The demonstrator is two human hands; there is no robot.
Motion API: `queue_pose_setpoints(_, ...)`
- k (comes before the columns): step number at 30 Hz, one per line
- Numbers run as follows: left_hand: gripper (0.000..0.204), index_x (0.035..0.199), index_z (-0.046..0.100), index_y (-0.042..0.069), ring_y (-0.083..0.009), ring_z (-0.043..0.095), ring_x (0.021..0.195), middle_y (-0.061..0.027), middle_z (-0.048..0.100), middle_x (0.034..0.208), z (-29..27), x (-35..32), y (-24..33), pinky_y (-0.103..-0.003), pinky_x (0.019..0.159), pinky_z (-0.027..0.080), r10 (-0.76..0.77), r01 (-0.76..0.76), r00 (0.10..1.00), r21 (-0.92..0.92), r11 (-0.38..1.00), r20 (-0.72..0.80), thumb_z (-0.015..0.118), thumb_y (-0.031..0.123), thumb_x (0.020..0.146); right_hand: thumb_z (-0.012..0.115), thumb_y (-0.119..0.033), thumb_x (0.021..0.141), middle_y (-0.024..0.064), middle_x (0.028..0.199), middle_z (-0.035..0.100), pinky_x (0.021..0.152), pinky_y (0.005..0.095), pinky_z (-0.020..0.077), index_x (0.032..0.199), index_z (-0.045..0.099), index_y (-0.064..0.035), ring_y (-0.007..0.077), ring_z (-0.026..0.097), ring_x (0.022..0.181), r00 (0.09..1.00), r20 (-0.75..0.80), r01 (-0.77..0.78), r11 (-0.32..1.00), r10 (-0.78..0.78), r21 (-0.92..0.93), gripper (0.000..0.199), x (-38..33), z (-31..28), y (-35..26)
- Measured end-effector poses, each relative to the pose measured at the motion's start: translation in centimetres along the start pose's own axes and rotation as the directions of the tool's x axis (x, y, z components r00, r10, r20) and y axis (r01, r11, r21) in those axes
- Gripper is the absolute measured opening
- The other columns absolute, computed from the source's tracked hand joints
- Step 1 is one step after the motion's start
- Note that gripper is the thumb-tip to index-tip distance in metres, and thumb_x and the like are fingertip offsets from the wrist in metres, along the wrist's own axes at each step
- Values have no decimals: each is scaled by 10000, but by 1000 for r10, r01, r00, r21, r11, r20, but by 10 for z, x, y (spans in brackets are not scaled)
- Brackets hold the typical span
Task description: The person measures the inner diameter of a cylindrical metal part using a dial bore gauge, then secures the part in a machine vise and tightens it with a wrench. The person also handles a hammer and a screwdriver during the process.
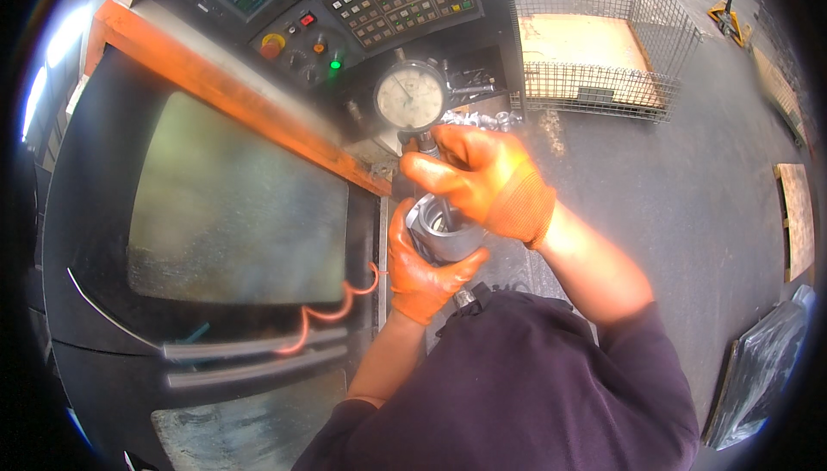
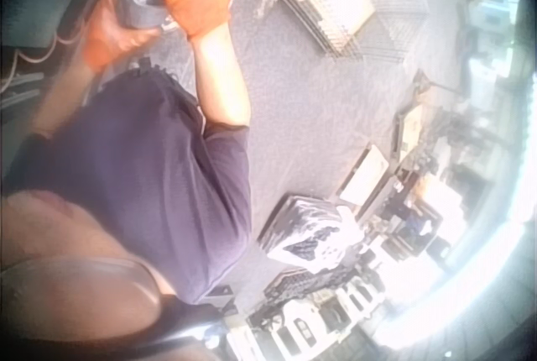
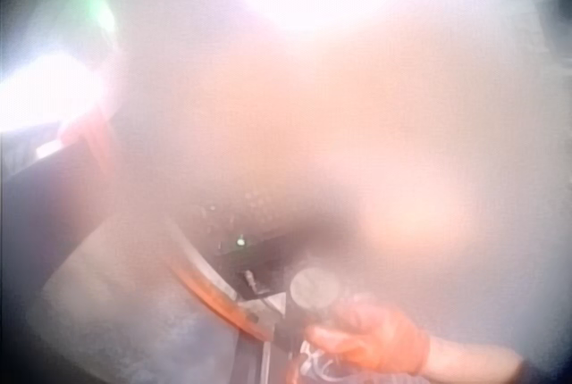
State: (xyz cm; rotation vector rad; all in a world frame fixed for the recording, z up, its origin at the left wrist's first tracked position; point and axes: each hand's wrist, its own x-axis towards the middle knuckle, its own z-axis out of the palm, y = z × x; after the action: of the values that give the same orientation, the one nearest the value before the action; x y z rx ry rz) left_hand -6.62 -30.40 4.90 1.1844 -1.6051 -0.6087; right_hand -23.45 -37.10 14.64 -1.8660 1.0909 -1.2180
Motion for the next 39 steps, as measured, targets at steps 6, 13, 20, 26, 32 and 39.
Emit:
queue_pose_setpoints(6, 1057, 1434, 324, -46, -252, 615, 1158, -174, 571, 1282, 1, -1, -4, -379, 985, 526, 5, -5, 1000, -31, 1000, -3, 984, 196, 645, 737, -311, 914, 62, 646, 405, 574, 340, 393, 767, 557, -1, 110, 402, 626, 1000, 22, -14, 1000, 14, -13, 387, 1, -2, -2)
queue_pose_setpoints(13, 1090, 1452, 296, -44, -258, 605, 1184, -187, 548, 1315, 1, -2, -5, -383, 1000, 523, -23, 24, 1000, -28, 999, 13, 988, 204, 648, 739, -293, 911, 61, 644, 406, 574, 339, 397, 768, 560, -3, 106, 406, 622, 999, 22, -26, 1000, 26, 13, 369, 1, -2, -4)
queue_pose_setpoints(20, 1050, 1385, 417, -28, -360, 632, 1155, -226, 594, 1288, 5, -3, -5, -437, 984, 521, -50, 45, 997, -81, 996, -64, 1004, 287, 573, 737, -272, 915, 54, 641, 416, 570, 337, 404, 781, 574, -6, 93, 414, 620, 1000, -7, 10, 1000, -10, 9, 340, 0, -2, -1)
queue_pose_setpoints(26, 1081, 1444, 305, -42, -264, 605, 1182, -189, 549, 1310, 1, -4, -4, -386, 995, 522, -15, 15, 1000, -21, 1000, 5, 988, 199, 642, 734, -278, 915, 62, 640, 413, 568, 341, 404, 782, 576, -6, 99, 418, 619, 999, 30, -32, 999, 31, 38, 342, -2, -4, -6)
queue_pose_setpoints(32, 1063, 1393, 415, -34, -358, 637, 1144, -225, 598, 1283, 4, -7, -3, -438, 972, 526, -36, 32, 997, -51, 998, -69, 1003, 295, 571, 737, -290, 910, 73, 641, 410, 577, 344, 403, 771, 568, -3, 111, 414, 620, 997, -28, 75, 997, -76, -21, 361, -3, 0, 0)
queue_pose_setpoints(39, 1051, 1391, 434, -41, -349, 631, 1154, -216, 602, 1278, 0, -8, 1, -427, 987, 515, -33, 31, 997, -25, 999, -76, 1002, 293, 572, 739, -307, 903, 78, 641, 414, 580, 350, 403, 761, 558, -2, 122, 416, 615, 1000, 13, 16, 1000, -16, -7, 382, -5, 0, -6)
